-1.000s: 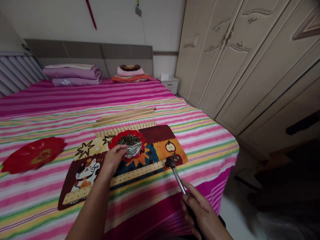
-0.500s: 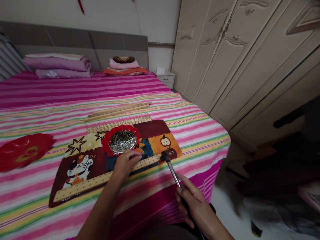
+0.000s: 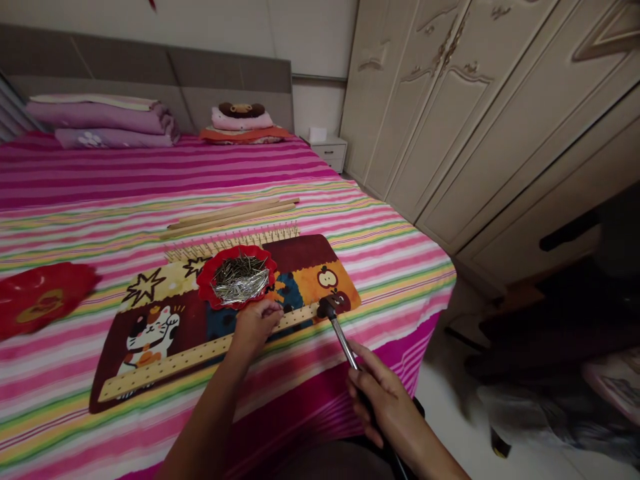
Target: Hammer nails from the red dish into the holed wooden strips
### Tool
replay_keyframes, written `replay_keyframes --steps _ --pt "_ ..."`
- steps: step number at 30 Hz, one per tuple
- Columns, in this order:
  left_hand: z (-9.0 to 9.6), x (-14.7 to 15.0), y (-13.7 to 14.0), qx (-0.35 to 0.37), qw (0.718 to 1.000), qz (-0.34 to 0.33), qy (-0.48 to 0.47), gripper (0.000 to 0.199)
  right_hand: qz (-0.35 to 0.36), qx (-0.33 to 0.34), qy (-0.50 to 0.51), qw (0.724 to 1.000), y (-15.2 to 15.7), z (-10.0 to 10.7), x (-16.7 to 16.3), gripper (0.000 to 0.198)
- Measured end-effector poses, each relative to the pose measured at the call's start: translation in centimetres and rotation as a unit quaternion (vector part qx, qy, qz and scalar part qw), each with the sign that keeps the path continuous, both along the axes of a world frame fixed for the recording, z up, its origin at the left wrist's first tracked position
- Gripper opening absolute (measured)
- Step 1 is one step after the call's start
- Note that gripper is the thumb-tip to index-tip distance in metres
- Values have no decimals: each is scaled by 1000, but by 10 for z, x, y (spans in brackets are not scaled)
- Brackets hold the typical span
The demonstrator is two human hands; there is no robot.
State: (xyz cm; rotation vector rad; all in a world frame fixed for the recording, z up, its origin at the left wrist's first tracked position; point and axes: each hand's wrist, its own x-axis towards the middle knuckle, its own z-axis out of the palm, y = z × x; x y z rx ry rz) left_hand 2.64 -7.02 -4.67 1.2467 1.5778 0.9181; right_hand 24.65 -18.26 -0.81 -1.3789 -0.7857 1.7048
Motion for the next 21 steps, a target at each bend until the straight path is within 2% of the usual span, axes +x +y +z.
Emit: replay_keyframes --steps 5,11,16,21 --pt "-7 -2 -1 36 999 7 24 23 -2 3 2 1000 -1 4 -2 55" --pt "-8 -1 -3 86 989 -11 117 17 3 4 2 1000 -1 6 -3 50" --pt "-5 2 -6 113 976 -24 185 15 42 26 0 999 3 7 -8 47" --pt "-7 2 -7 106 972 -34 205 16 86 49 -1 995 16 21 -26 46"
